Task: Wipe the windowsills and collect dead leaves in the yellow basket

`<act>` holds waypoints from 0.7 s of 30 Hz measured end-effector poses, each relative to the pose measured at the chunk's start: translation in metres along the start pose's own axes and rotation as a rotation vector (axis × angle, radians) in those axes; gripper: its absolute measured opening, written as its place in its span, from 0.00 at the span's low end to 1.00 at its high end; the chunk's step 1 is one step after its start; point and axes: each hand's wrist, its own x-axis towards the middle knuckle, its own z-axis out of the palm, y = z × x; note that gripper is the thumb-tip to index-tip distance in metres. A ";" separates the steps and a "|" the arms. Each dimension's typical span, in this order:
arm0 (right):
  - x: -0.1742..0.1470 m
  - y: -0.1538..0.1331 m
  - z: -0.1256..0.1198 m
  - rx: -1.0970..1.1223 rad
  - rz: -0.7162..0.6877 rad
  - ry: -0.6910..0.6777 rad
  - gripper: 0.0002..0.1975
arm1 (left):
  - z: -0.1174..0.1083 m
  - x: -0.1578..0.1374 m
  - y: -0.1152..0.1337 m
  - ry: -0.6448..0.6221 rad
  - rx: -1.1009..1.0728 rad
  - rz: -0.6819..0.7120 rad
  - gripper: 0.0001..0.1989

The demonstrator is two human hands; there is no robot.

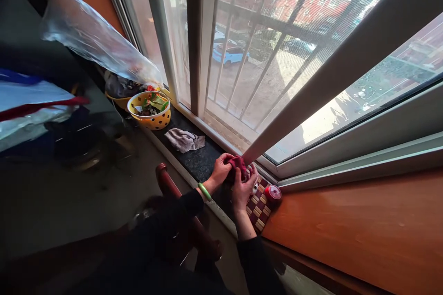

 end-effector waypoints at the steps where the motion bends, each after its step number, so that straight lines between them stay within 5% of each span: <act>1: -0.009 -0.002 0.003 0.024 -0.003 -0.039 0.33 | -0.009 -0.002 0.002 -0.039 -0.051 -0.008 0.09; 4: -0.013 -0.007 0.019 0.119 0.021 -0.122 0.25 | -0.041 -0.003 0.012 -0.239 -0.069 0.017 0.12; 6: 0.001 -0.007 0.030 0.107 -0.040 -0.106 0.20 | -0.073 0.004 0.026 -0.303 0.114 0.176 0.14; 8: 0.015 -0.001 0.042 -0.029 -0.227 -0.145 0.17 | -0.111 0.014 0.043 -0.138 0.441 0.404 0.15; 10: 0.021 0.011 0.057 -0.239 -0.437 -0.294 0.19 | -0.148 0.026 0.057 0.194 0.787 0.492 0.18; 12: 0.020 0.025 0.076 -0.444 -0.550 -0.458 0.21 | -0.177 0.036 0.061 0.346 1.017 0.404 0.22; 15: 0.023 0.035 0.114 -0.587 -0.566 -0.541 0.22 | -0.199 0.048 0.050 0.256 1.113 0.240 0.20; 21: 0.068 -0.006 0.190 -0.231 -0.507 -0.602 0.23 | -0.204 0.061 0.034 0.252 0.836 0.235 0.15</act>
